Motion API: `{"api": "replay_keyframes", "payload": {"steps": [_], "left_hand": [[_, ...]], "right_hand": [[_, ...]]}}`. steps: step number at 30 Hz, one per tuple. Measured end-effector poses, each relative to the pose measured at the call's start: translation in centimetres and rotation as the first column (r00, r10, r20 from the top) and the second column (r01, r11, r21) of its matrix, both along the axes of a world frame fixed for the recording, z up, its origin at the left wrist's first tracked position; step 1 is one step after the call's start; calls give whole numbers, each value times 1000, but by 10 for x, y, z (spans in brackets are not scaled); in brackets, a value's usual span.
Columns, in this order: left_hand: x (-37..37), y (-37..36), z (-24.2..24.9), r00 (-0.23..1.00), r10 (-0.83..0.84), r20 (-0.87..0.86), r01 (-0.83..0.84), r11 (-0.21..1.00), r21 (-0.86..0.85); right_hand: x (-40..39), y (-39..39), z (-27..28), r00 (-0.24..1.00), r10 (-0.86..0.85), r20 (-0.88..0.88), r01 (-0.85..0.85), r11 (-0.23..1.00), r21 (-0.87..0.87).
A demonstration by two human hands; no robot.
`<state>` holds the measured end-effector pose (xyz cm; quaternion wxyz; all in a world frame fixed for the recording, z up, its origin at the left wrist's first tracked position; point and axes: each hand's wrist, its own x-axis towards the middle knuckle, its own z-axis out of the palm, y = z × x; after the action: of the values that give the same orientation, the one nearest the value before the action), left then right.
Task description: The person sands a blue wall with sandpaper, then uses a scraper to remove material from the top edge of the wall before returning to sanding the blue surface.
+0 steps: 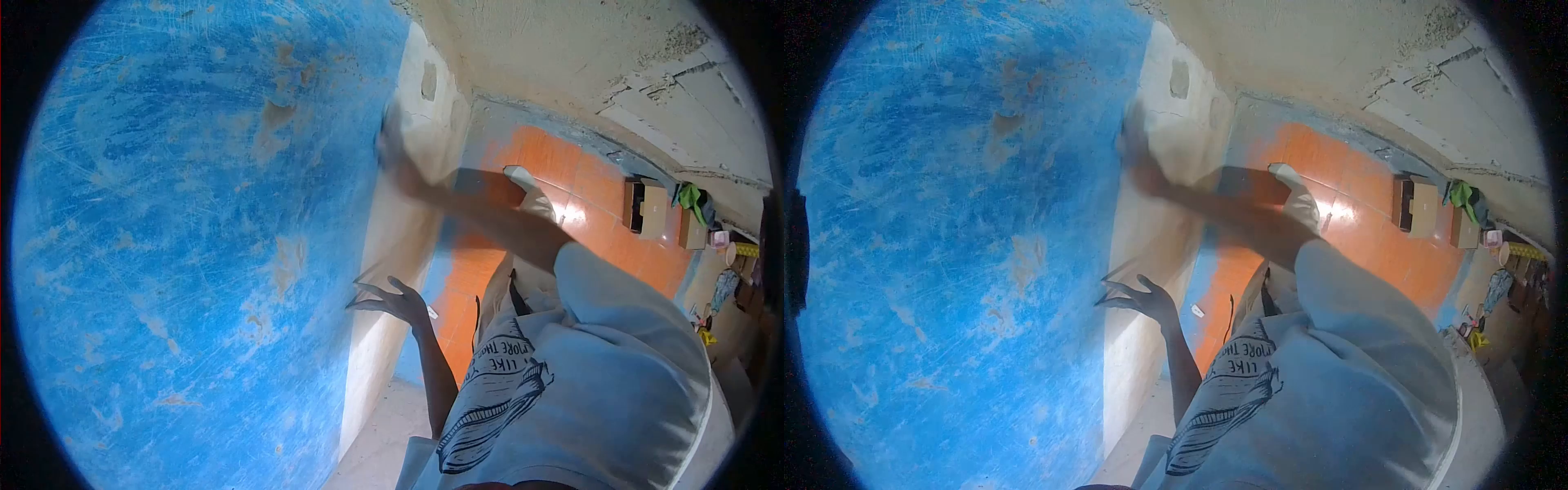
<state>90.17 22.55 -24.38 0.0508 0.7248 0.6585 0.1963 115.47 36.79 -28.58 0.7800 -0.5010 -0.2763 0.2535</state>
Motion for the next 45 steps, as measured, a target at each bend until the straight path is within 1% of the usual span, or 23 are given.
{"api": "replay_keyframes", "payload": {"steps": [2, 5, 6, 8, 11, 14, 17, 19, 20, 22, 24, 26, 30, 31, 32, 34, 35, 36, 38, 41, 42, 43, 45], "left_hand": [[3, -2, -4, 999, 2, 44, -2, 1000, -8], [27, 3, -4, 984, 6, 179, -7, 1000, 6], [35, 2, -4, 973, 10, 231, -12, 1000, 6], [38, 7, -21, 989, 25, 149, -31, 999, 41], [40, 12, -34, 996, 43, 78, -49, 996, 71], [59, 4, -12, 990, 30, 135, -29, 999, -13], [78, 5, -11, 983, 18, 183, -4, 997, -76], [91, 8, -13, 983, 9, 181, 5, 997, -79], [99, 12, -13, 985, -1, 170, 13, 998, -69], [100, 19, -19, 989, 14, 147, -6, 998, -58], [102, 18, -18, 990, 30, 139, -26, 999, -30], [106, 17, -17, 990, 51, 133, -48, 999, -22], [110, 14, -15, 978, 80, 191, -69, 996, -61], [109, 11, -13, 981, 82, 173, -73, 996, -59], [110, 10, -12, 984, 83, 160, -76, 996, -54], [118, 11, -12, 981, 98, 169, -90, 994, -58], [122, 8, -11, 976, 115, 185, -103, 992, -70], [127, 6, -12, 971, 133, 200, -118, 989, -86], [136, 5, -19, 976, 119, 183, -106, 991, -80], [138, -3, -13, 977, 130, 171, -119, 990, -77], [144, 0, -13, 973, 133, 188, -122, 990, -71], [148, -1, -10, 958, 140, 252, -121, 988, -93], [159, -3, -16, 906, 159, 391, -115, 984, -134]], "right_hand": [[61, 7, 20, 1000, -31, -3, 31, 995, -93], [4, 8, -20, 987, -16, 162, 46, 982, -184], [-42, -12, -3, 999, 20, 42, -12, 986, -168], [-73, -64, 46, 972, 167, 166, -153, 984, -95], [-6, -9, -10, 998, 57, 7, -56, 991, -120], [98, 9, 9, 997, -16, -79, 1, 983, -183], [55, -4, 9, 997, 6, -72, -20, 980, -199], [19, -30, 26, 996, 79, -28, -83, 976, -203], [23, -26, 20, 989, 20, 148, 11, 978, -209], [69, 2, -39, 987, 126, -104, -146, 965, -217], [114, 5, -14, 992, -29, -123, -4, 964, -264], [80, 1, -25, 989, -110, 101, 127, 975, -180], [61, -11, -41, 929, -71, 362, 133, 980, -150], [75, -12, -42, 993, 20, 116, 1, 983, -184], [108, -9, -39, 985, 108, -134, -132, 974, -184], [138, -8, -4, 943, 161, -292, -245, 929, -279], [119, -8, -12, 997, 72, 34, -58, 950, -305], [86, -6, -36, 935, -25, 354, 129, 954, -271], [68, -19, 9, 998, 31, 54, -7, 913, -407], [128, -8, -16, 979, 196, 60, -136, 841, -524], [138, 3, -37, 879, 126, 460, 131, 863, -487], [129, -3, -56, 916, 161, 368, 10, 906, -423], [94, -46, -23, 944, 266, 196, -213, 944, -253]]}}
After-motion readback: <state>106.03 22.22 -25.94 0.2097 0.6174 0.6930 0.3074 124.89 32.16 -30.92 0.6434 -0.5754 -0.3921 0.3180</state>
